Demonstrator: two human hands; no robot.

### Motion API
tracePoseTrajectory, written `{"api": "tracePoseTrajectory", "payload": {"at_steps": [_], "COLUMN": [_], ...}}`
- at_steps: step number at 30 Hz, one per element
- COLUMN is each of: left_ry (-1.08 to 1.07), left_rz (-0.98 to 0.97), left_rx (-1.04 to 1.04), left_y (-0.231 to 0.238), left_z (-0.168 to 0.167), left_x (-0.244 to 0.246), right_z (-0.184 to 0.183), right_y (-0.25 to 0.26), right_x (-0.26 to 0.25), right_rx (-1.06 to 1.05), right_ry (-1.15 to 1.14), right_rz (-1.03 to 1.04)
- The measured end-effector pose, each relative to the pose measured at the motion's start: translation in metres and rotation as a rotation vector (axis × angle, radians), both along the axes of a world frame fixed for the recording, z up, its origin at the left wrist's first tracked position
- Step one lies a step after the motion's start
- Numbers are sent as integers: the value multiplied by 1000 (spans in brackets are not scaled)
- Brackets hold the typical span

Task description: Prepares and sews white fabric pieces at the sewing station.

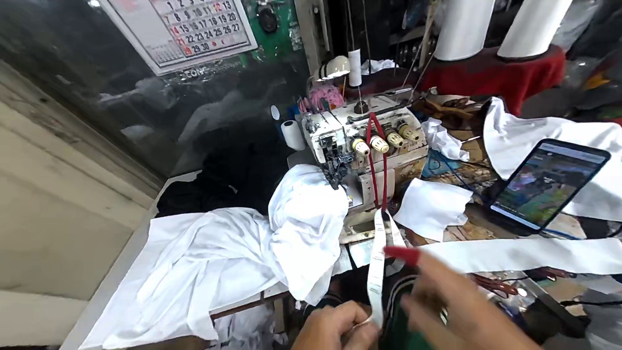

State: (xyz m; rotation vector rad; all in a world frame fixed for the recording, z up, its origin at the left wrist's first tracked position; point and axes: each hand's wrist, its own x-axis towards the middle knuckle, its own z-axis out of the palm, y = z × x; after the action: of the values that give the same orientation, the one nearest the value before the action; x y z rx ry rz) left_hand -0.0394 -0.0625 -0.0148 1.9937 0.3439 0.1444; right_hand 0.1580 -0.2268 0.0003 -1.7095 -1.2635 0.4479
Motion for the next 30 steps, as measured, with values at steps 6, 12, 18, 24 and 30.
{"api": "tracePoseTrajectory", "payload": {"at_steps": [6,12,18,24,30], "left_ry": [58,136,214,-5,316], "left_rz": [-266,-474,-545,-145,-378], "left_rx": [280,431,383,390,592], "left_y": [49,50,67,109,63], "left_z": [56,75,78,104,41], "left_x": [-8,29,56,57,53], "right_z": [-6,-13,-20,-57,-70], "right_y": [-25,0,-1,-4,11], "right_x": [25,-14,-12,-23,-30], "right_rx": [-156,-45,-57,-91,-70], "right_ry": [-225,71,469,763,867], "right_rz": [57,292,264,-170,-291]}}
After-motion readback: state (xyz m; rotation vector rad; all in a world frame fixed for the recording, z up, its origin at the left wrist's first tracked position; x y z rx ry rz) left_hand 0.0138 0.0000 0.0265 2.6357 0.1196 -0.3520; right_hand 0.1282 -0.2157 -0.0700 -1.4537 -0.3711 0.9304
